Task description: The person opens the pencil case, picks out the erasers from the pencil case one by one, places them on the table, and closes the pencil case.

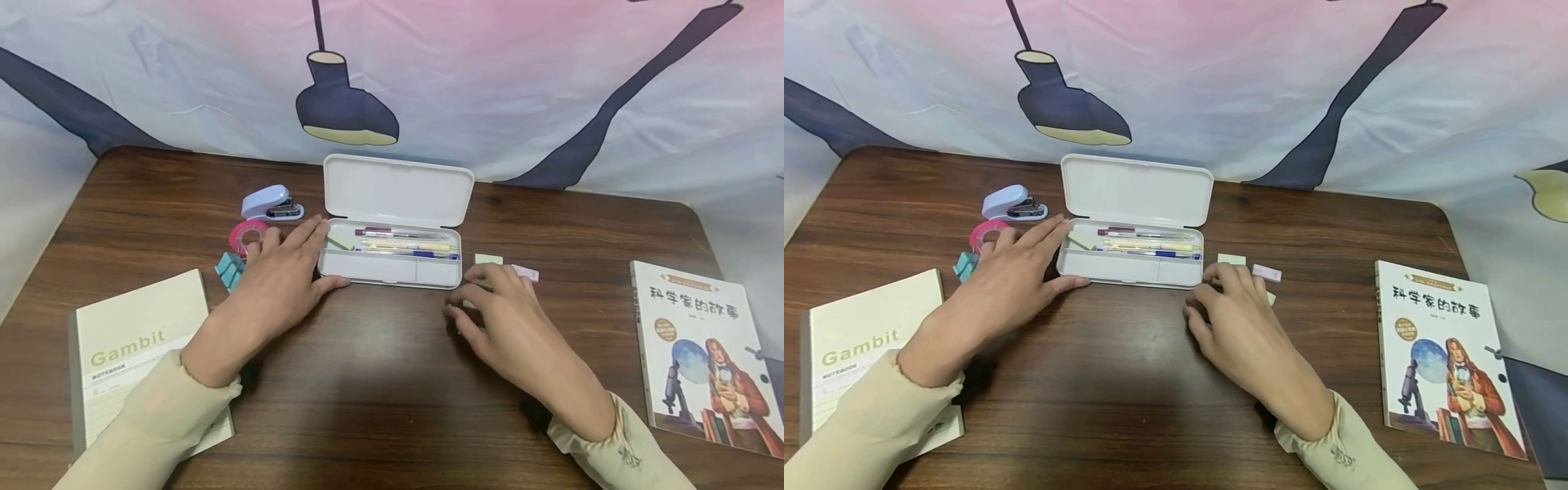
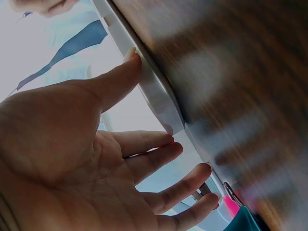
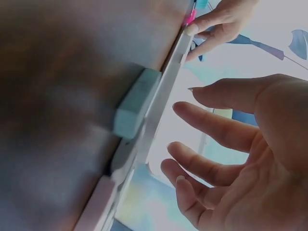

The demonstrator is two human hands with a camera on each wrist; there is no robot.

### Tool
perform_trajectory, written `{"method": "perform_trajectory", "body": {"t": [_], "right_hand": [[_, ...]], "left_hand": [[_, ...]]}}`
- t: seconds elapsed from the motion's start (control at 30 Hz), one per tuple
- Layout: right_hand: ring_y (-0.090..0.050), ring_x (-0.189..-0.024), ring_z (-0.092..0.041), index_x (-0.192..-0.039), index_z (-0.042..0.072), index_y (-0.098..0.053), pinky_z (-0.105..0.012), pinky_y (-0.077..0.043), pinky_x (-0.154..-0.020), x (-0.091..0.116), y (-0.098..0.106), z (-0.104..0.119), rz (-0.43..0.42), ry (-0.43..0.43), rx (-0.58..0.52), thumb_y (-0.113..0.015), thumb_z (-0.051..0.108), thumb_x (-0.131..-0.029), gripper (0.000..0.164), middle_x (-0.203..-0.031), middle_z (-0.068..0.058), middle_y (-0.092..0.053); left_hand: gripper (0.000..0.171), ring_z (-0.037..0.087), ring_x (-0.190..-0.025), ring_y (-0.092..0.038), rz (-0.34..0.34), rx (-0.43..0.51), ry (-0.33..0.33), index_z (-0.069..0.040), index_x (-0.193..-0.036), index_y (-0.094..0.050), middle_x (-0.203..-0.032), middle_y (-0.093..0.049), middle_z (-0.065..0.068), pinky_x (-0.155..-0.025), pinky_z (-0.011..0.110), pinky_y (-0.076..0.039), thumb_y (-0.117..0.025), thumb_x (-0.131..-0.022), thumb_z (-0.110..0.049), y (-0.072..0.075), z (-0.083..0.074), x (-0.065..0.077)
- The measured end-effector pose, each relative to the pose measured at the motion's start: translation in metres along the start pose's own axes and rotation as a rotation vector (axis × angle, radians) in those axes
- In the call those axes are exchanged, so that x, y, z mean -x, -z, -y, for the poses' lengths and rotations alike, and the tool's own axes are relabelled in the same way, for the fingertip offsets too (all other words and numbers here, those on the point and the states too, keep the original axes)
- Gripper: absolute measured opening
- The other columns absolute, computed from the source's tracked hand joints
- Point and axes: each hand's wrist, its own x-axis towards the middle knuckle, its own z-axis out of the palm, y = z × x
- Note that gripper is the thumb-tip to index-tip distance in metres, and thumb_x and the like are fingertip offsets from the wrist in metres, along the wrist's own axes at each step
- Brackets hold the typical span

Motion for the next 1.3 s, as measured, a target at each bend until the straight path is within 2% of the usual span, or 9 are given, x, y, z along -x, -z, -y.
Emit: {"method": "perform_trajectory", "body": {"t": [0.17,0.4,0.63,0.8,1.03,1.3], "right_hand": [[-0.064,-0.126,-0.04,-0.114,0.01,-0.086,-0.058,-0.048,-0.108,-0.02,0.001,0.008,0.03,-0.033,-0.021,-0.082,0.014,-0.105,0.011,-0.132,-0.014,-0.072],[-0.063,-0.124,-0.041,-0.113,0.007,-0.086,-0.058,-0.046,-0.107,-0.044,-0.002,0.022,0.029,-0.018,-0.068,-0.078,0.013,-0.106,0.012,-0.131,-0.015,-0.072],[-0.061,-0.132,-0.042,-0.124,0.004,-0.086,-0.058,-0.045,-0.114,-0.067,-0.006,0.037,0.055,-0.038,-0.08,-0.075,0.018,-0.109,0.023,-0.137,-0.018,-0.072],[-0.062,-0.131,-0.041,-0.129,0.003,-0.084,-0.056,-0.046,-0.111,-0.083,-0.009,0.047,0.075,-0.046,-0.074,-0.075,0.02,-0.109,0.027,-0.14,-0.018,-0.07],[-0.062,-0.132,-0.04,-0.132,0.004,-0.084,-0.059,-0.047,-0.111,-0.1,-0.016,0.057,0.107,-0.088,-0.102,-0.074,0.02,-0.11,0.029,-0.14,-0.017,-0.07],[-0.06,-0.133,-0.038,-0.135,0.007,-0.083,-0.055,-0.046,-0.115,-0.115,-0.022,0.068,0.175,-0.099,-0.08,-0.071,0.021,-0.112,0.03,-0.143,-0.016,-0.068]], "left_hand": [[0.094,0.053,-0.132,-0.048,-0.001,0.004,0.001,-0.002,-0.178,-0.036,-0.187,-0.035,0.024,-0.109,0.077,-0.041,-0.077,-0.109,-0.051,0.0,0.0,0.0],[0.094,0.054,-0.131,-0.049,-0.006,0.006,0.0,-0.001,-0.178,-0.037,-0.186,-0.036,0.024,-0.109,0.078,-0.041,-0.077,-0.109,-0.051,0.0,0.001,0.001],[0.093,0.053,-0.13,-0.05,-0.014,0.001,-0.004,-0.001,-0.177,-0.039,-0.186,-0.037,0.024,-0.108,0.077,-0.042,-0.077,-0.109,-0.052,0.0,0.001,0.002],[0.093,0.052,-0.127,-0.051,-0.021,-0.001,-0.005,-0.001,-0.176,-0.04,-0.185,-0.039,0.023,-0.107,0.075,-0.043,-0.078,-0.108,-0.051,0.0,0.001,0.002],[0.091,0.054,-0.133,-0.052,-0.024,-0.001,-0.003,-0.002,-0.176,-0.04,-0.185,-0.039,0.022,-0.112,0.078,-0.042,-0.078,-0.109,-0.049,0.001,0.0,0.002],[0.089,0.053,-0.133,-0.052,-0.021,-0.004,-0.007,-0.002,-0.176,-0.041,-0.186,-0.039,0.021,-0.113,0.076,-0.042,-0.078,-0.109,-0.047,0.001,-0.001,0.002]]}}
